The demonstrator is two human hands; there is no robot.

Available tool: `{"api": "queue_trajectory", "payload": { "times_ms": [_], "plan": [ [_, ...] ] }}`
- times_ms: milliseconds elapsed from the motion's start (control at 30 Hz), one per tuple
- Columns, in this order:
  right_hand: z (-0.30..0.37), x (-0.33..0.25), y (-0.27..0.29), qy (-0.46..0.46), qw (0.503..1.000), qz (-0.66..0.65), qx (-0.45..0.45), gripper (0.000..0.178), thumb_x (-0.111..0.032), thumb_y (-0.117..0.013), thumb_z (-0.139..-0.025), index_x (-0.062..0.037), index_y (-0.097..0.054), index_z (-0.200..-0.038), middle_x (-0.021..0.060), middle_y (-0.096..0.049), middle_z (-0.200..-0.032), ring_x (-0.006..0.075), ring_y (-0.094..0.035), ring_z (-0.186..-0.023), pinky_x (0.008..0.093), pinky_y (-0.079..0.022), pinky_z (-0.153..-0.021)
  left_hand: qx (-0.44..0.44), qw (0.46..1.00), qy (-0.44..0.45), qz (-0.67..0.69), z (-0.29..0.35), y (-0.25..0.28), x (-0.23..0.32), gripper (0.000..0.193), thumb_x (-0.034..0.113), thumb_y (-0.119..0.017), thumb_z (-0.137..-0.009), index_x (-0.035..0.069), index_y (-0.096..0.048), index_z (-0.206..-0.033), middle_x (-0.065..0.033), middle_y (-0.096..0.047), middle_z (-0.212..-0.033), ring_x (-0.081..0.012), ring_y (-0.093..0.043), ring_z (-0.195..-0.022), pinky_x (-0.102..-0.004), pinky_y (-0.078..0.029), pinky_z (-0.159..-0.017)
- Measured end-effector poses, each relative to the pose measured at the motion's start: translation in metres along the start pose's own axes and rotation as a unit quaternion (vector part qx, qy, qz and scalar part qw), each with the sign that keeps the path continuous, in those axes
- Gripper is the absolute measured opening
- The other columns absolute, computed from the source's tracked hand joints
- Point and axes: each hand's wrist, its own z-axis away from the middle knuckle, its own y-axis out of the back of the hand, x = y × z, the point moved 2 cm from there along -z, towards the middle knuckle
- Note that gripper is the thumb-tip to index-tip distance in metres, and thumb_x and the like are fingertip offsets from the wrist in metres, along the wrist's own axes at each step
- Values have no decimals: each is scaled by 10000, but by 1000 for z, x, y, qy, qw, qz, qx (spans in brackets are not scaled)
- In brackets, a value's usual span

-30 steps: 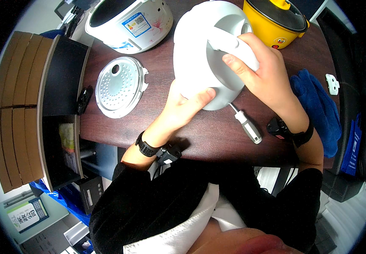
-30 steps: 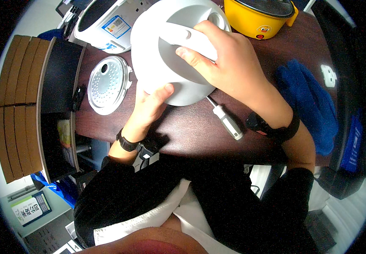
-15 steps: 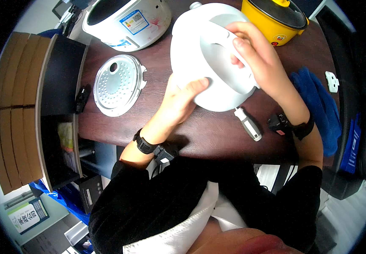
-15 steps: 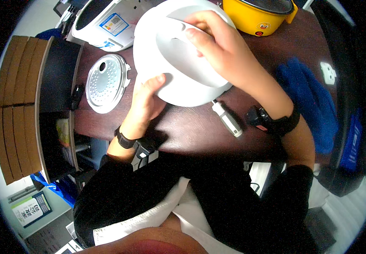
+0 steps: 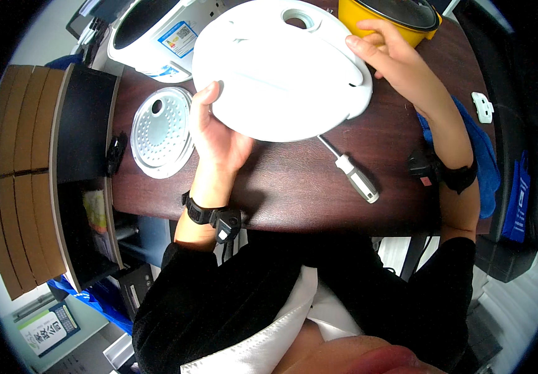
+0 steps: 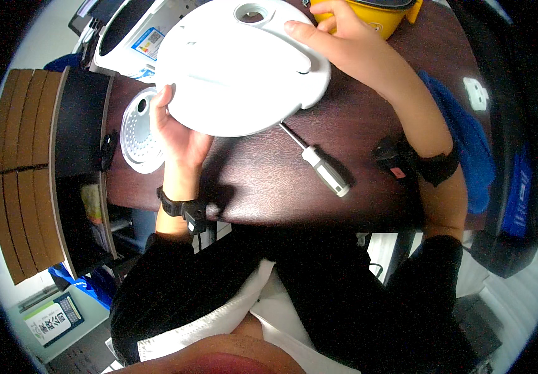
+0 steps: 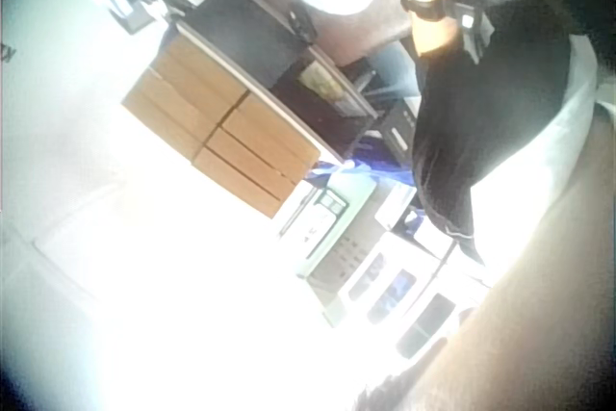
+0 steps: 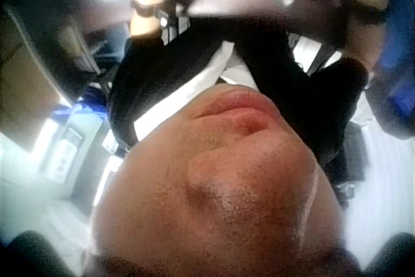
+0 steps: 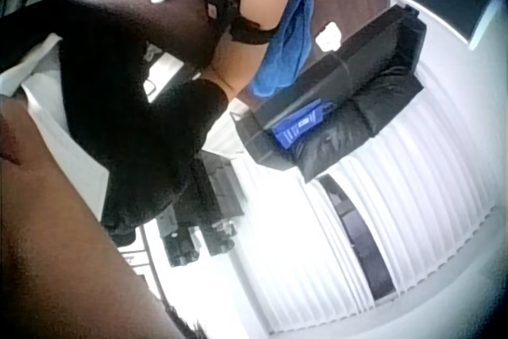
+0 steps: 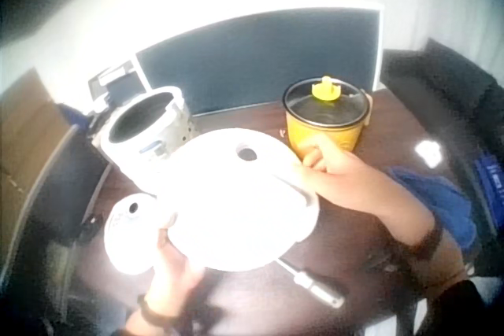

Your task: The person wipes a white plastic handle and a white lid with a blue cloth, then attaches the handle to the lid. They insert and tighten several screws into the lid using a screwdriver.

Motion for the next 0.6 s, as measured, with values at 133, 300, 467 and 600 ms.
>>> {"api": "queue_trajectory", "payload": {
  "times_ms": [133,300,467,600],
  "plan": [
    [6,-11,-19,-18,999,-4,-32,866,-592,-579,-811,52,-318,-1329,264,-543,-1019,233,-610,-864,247,-481,-598,11,1000,-16,-16,1,0,-1,668,291,-557,-811,-46,-313,-1334,-199,-449,-1299,-331,-458,-1210,-472,-382,-1025],
    [7,-10,-19,-17,999,3,-51,854,-570,-589,-811,50,-307,-1326,253,-561,-967,215,-632,-765,192,-447,-485,14,1000,-14,-21,1,0,-1,675,295,-560,-808,-51,-313,-1332,-197,-449,-1297,-327,-451,-1216,-468,-374,-1031],
    [4,-12,-14,-74,995,-44,-58,820,-535,-589,-830,69,-319,-1314,191,-578,-893,173,-630,-704,178,-449,-474,-16,1000,-11,-2,2,5,1,596,293,-566,-846,-1,-377,-1328,-159,-465,-1320,-297,-463,-1216,-452,-383,-1023],
    [4,-5,-10,-103,983,-125,-88,799,-513,-586,-842,83,-327,-1306,183,-574,-884,152,-633,-697,163,-467,-477,17,999,-18,-28,0,0,1,685,313,-556,-809,-39,-309,-1342,-192,-440,-1309,-331,-437,-1226,-467,-368,-1033]
  ]
}}
